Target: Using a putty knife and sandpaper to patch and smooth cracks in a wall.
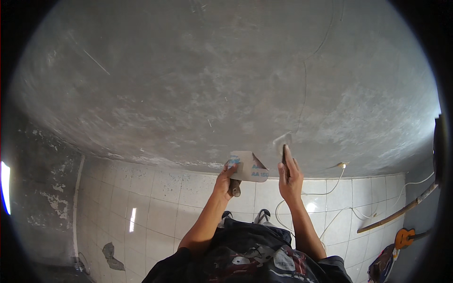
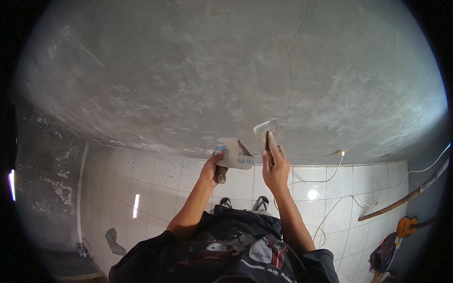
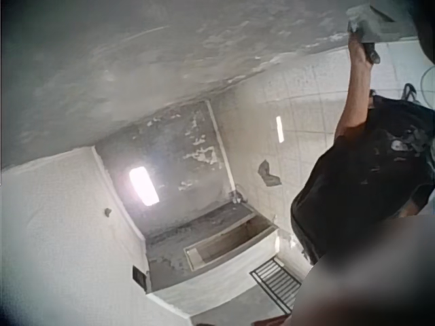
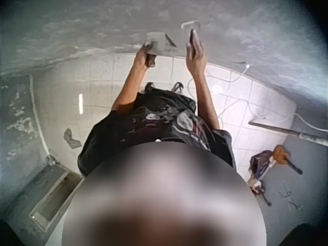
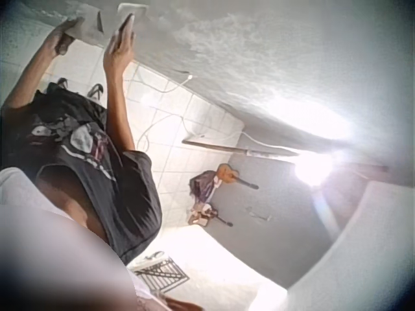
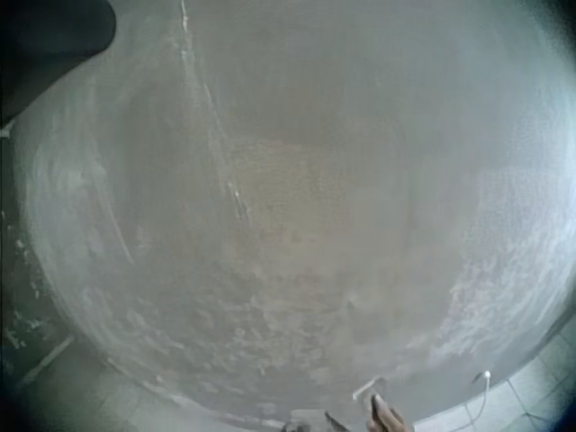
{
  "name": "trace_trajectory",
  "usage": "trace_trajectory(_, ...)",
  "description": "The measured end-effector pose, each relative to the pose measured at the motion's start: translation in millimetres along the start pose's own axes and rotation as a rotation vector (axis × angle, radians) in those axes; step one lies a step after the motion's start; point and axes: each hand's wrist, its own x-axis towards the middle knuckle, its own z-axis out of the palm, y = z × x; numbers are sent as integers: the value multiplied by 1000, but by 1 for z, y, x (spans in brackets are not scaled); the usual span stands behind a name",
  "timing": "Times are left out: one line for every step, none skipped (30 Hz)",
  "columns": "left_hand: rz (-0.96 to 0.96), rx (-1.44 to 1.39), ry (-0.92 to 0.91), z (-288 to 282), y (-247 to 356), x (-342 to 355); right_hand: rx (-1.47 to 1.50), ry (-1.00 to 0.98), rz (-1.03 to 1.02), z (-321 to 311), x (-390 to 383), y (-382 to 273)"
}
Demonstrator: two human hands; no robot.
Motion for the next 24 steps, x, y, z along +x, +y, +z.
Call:
trace_trajectory(0,-4,-3,-12,10,-2,-122,-36,-7,9,0,-8)
trace_trajectory(14,9,-38,-18,20,-4,-181,-11,-40,17,2,-14)
trace_trajectory(30,24,-73,-24,30,-5,-189,-5,-39,27,5,-17)
trace_trajectory(102,46,-37,-29,39,-7,-234,-4,-96,39,10,-17)
trace_trajectory(90,49,-47,-27,51,-11,-284,-1,-150,48,16,-17)
trace_trajectory(165,104,34,-29,66,-13,-309,29,-212,62,22,-19)
trace_trajectory(242,160,115,-33,80,-16,-315,36,-206,75,28,-22)
trace_trajectory(239,165,113,-40,97,-20,-353,29,-187,90,33,-29)
trace_trajectory(284,195,166,-45,112,-21,-400,30,-168,101,40,-33)
trace_trajectory(330,224,220,-49,126,-21,-398,84,-228,116,47,-27)
trace_trajectory(380,230,211,-55,139,-24,-400,92,-224,131,54,-24)
trace_trajectory(393,234,209,-57,149,-29,-435,118,-204,141,59,-19)
trace_trajectory(407,239,207,-58,159,-34,-469,144,-185,151,63,-13)
trace_trajectory(418,243,216,-63,166,-38,-477,151,-179,160,67,-3)
trace_trajectory(430,246,230,-69,172,-45,-495,170,-174,169,69,5)
trace_trajectory(402,261,221,-74,178,-53,-515,189,-168,176,70,14)
trace_trajectory(404,263,221,-84,183,-57,-513,191,-168,184,72,17)
trace_trajectory(420,253,244,-94,187,-59,-507,241,-198,190,76,19)
trace_trajectory(434,242,267,-102,190,-59,-503,291,-227,195,81,22)
trace_trajectory(434,247,288,-106,193,-60,-508,289,-226,200,85,21)
trace_trajectory(429,245,295,-111,196,-60,-499,339,-258,204,90,14)
trace_trajectory(438,248,289,-114,199,-58,-491,390,-291,206,94,10)
trace_trajectory(447,253,288,-118,203,-61,-493,378,-285,205,94,5)
trace_trajectory(470,294,316,-125,205,-53,-475,381,-284,204,95,1)
